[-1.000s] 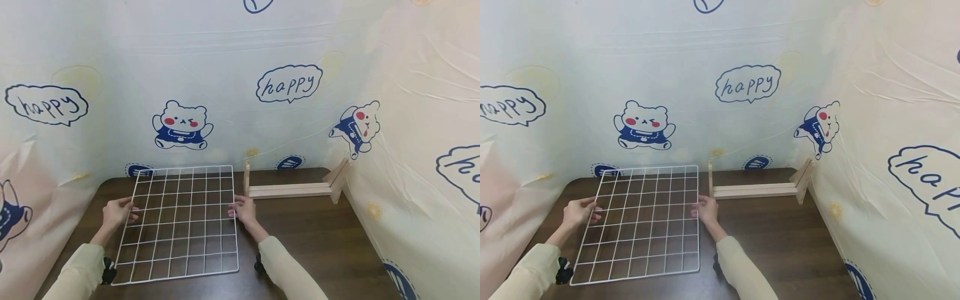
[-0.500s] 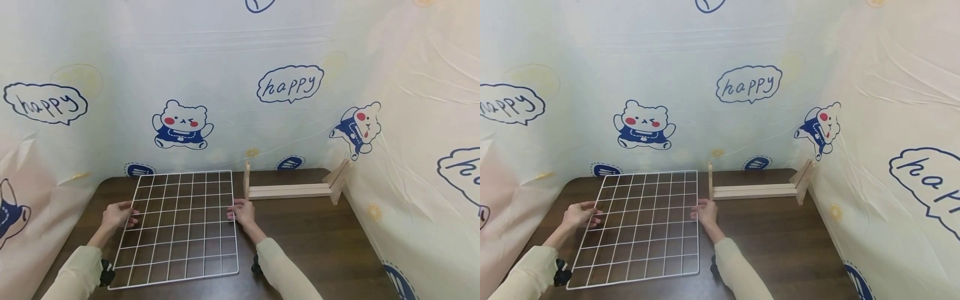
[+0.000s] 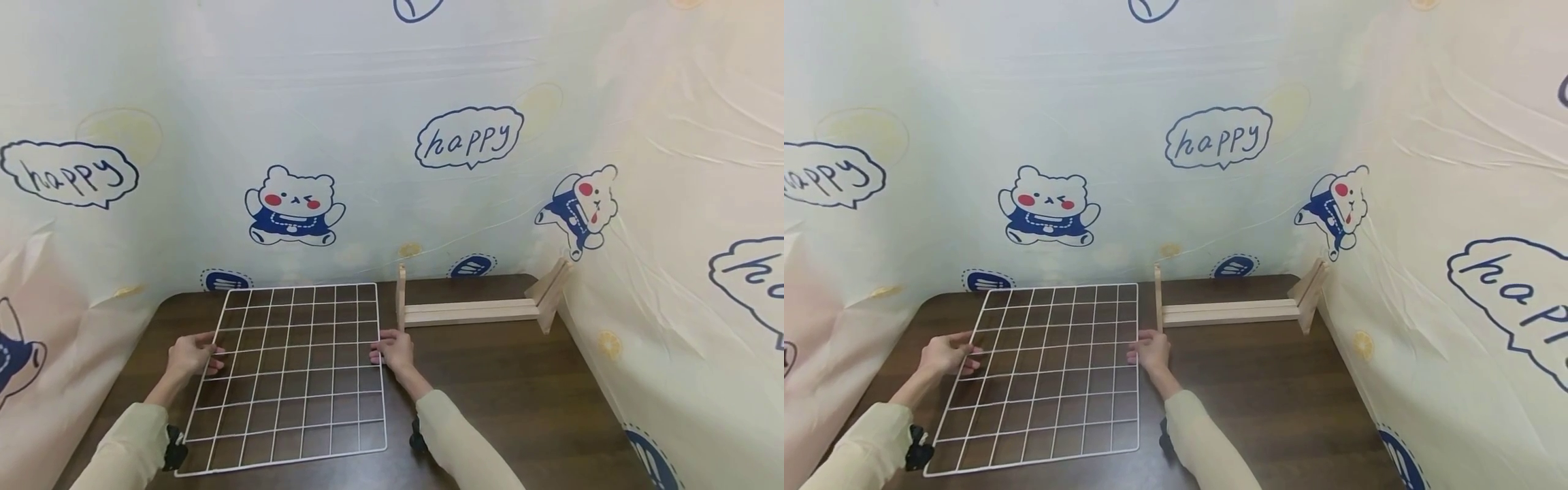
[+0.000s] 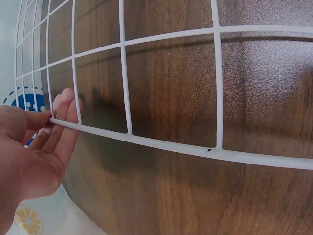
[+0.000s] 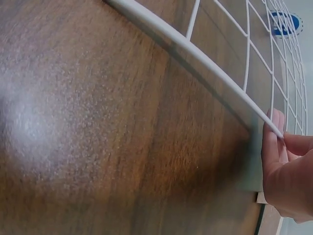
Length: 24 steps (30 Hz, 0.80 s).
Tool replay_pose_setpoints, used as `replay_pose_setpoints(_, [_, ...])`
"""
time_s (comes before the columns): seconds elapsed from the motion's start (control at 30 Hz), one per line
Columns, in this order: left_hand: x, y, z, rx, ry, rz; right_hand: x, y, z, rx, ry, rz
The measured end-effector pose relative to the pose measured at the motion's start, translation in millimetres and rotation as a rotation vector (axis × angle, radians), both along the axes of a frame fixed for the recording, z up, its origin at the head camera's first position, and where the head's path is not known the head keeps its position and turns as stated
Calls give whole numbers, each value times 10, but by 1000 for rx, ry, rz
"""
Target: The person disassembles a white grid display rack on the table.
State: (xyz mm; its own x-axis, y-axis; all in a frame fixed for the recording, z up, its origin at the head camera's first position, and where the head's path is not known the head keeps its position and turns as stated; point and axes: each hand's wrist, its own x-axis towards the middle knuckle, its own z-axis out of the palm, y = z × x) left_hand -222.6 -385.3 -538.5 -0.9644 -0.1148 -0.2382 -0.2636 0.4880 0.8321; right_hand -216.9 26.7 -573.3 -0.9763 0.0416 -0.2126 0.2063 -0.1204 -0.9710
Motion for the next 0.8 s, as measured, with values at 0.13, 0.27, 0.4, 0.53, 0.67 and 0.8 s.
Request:
replay_pose_setpoints(0.13, [21, -1, -10, -17, 5, 8, -9, -18, -7, 27, 11, 2])
replay_pose_setpoints(0.27, [23, -3, -42, -35, 35, -6, -42, -34, -10, 83, 39, 8])
replay_pose_setpoints(0.4, [7, -14, -87, -116, 62, -7, -65, -52, -67, 117, 76, 25])
replay_pose_setpoints(0.53, [0, 17, -102, -223, 69, 19, -68, -61, -101, 143, 114, 39])
replay_pose_setpoints(0.67, [19, 67, -112, -308, 90, 29, -63, -56, -101, 212, 147, 50])
replay_pose_setpoints(0.8, [50, 124, -92, -391, 123, 21, -60, -52, -91, 269, 158, 46])
